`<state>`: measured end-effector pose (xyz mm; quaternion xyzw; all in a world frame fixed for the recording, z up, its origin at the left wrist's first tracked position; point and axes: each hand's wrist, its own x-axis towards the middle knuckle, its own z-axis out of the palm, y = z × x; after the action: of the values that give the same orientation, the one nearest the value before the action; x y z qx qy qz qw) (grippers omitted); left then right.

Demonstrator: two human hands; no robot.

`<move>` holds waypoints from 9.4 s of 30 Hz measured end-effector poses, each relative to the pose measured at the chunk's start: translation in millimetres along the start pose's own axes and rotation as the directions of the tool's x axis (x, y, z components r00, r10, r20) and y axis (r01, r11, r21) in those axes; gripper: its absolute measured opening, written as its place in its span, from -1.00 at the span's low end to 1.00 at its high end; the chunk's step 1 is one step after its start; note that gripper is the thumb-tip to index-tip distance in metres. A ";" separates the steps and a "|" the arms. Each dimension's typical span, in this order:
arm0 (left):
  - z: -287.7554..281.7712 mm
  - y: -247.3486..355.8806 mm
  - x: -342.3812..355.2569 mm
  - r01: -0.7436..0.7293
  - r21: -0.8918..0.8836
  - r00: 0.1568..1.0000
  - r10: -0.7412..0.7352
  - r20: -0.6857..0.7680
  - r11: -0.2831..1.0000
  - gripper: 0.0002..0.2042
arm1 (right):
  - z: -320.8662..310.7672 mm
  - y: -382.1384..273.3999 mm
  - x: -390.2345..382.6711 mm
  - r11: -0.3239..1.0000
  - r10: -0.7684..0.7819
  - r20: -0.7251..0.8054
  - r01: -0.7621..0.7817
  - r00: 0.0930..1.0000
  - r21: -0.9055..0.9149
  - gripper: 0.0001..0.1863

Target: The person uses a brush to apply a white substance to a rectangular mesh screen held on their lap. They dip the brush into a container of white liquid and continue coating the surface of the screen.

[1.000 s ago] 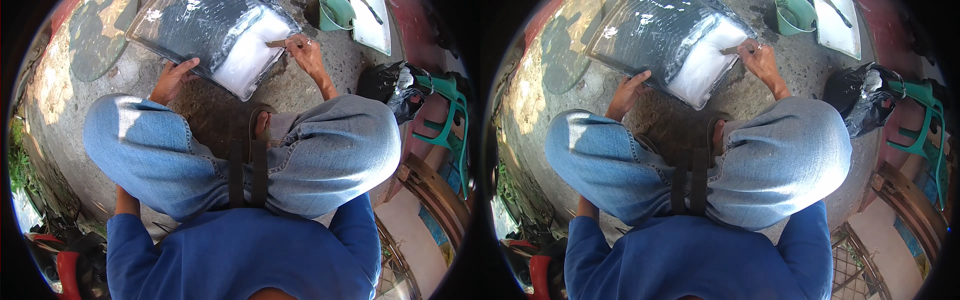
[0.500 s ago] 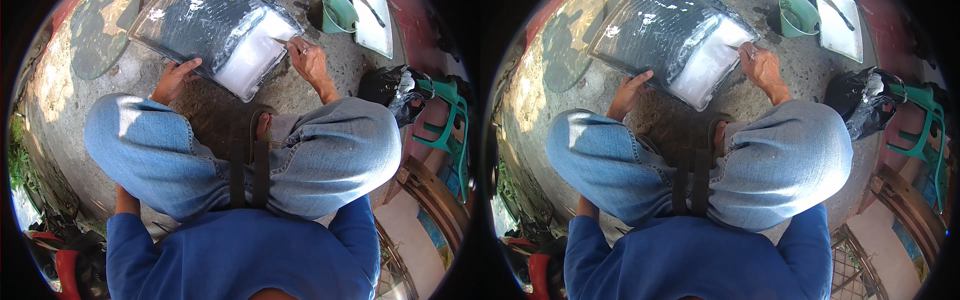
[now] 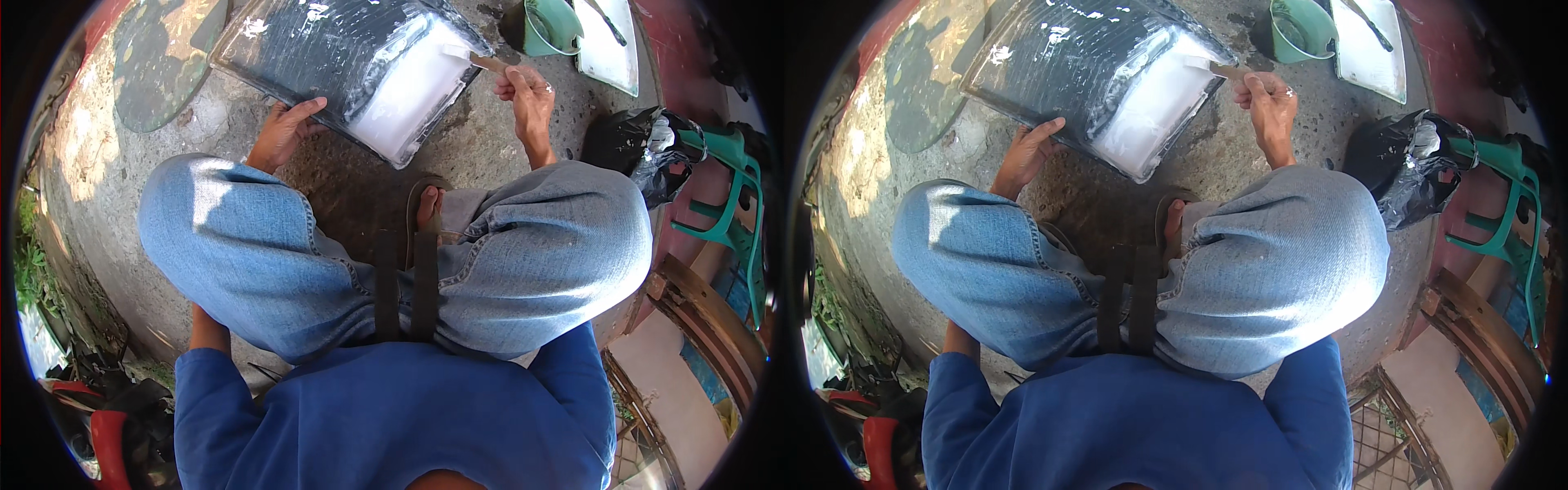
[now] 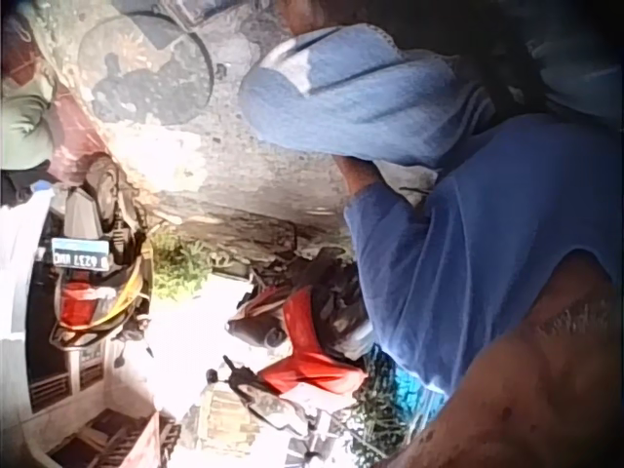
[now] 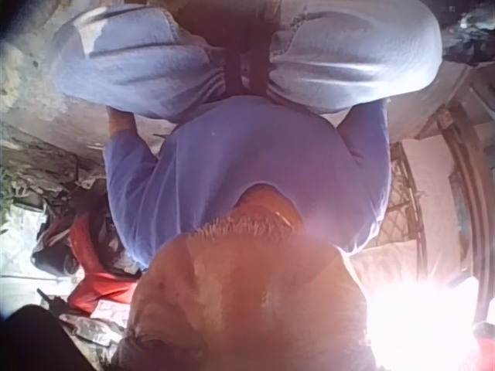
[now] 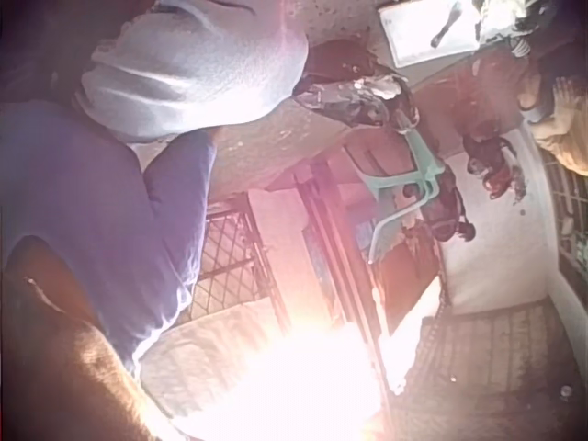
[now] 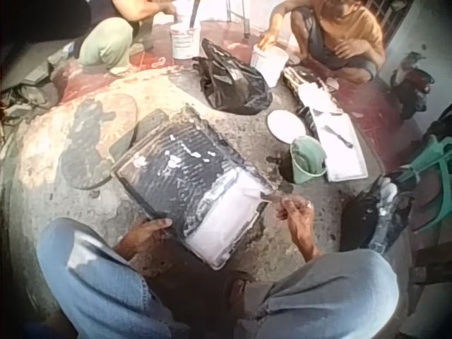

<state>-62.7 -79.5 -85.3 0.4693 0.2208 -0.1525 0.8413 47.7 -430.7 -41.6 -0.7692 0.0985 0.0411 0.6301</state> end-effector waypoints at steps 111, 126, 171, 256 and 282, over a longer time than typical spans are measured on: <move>-74.4 15.0 -5.9 0.033 -0.355 0.997 -0.005 0.080 0.934 -0.68 | -12.1 54.7 -71.1 0.848 0.073 0.238 0.065 0.969 -0.525 -0.61; -125.4 80.4 7.7 -0.060 -0.280 0.998 0.062 -0.002 0.958 -0.66 | 9.9 23.6 -50.2 0.843 -0.061 0.248 0.183 0.967 -0.506 -0.71; -251.6 139.4 -192.6 0.317 0.255 0.620 0.004 -0.784 0.913 -0.75 | -7.9 -87.8 399.8 0.562 -0.503 0.093 0.408 0.859 -0.719 -0.78; -20.3 245.7 17.5 -0.059 0.926 0.931 0.356 -0.084 0.373 -0.77 | -72.3 -244.8 202.1 0.703 -0.595 0.192 0.621 0.781 -0.347 -0.90; -20.9 241.3 37.6 0.013 0.905 0.947 0.285 -0.147 0.425 -0.75 | -96.6 -46.0 206.7 0.762 -0.358 0.111 0.359 0.927 -0.540 -0.76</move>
<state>76.6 60.3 60.0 0.8758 0.1827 -0.1093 0.4331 253.1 -537.2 -16.5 -0.9219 -0.0665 -0.0528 0.3780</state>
